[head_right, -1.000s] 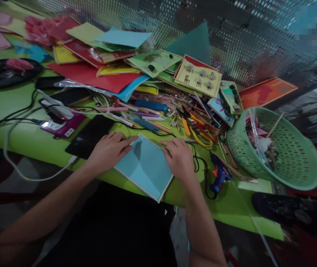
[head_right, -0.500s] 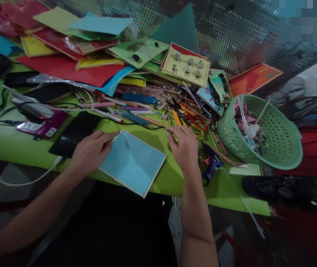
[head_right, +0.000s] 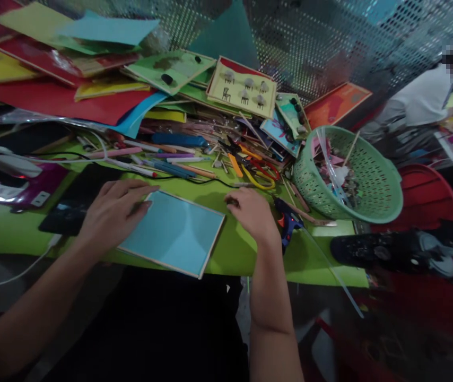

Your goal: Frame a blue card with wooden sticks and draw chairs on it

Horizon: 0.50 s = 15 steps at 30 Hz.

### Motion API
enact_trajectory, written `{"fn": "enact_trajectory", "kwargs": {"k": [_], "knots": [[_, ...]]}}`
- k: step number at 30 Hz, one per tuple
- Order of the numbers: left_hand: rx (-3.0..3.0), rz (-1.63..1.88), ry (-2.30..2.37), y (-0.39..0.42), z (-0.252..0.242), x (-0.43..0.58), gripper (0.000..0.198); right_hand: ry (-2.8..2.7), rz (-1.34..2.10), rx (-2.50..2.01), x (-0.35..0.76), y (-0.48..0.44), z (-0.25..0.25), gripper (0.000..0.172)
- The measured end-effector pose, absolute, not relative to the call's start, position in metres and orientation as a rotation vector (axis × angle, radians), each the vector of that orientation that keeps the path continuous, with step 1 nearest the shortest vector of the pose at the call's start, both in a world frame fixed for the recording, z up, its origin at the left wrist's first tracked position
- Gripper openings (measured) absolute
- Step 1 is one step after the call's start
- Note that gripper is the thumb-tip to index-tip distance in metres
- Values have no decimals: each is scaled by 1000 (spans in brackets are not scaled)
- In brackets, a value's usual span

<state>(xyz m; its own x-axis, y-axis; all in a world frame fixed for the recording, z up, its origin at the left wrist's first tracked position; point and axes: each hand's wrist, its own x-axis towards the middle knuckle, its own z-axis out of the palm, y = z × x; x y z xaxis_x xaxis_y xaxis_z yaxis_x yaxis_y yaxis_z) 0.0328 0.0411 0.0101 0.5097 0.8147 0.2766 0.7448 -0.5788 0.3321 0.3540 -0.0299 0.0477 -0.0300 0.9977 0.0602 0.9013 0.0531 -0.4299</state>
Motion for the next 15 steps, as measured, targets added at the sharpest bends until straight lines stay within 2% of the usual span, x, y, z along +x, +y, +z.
{"fn": "enact_trajectory", "kwargs": {"k": [2, 8, 15], "knots": [[2632, 564, 1274, 48, 9, 38, 39, -2050, 378, -2010, 356, -31, 44, 21], [2685, 419, 1343, 55, 11, 52, 29, -1832, 55, -2294, 364, -32, 39, 26], [2668, 429, 1440, 58, 12, 66, 24, -1876, 93, -2027, 358, -28, 41, 25]]}}
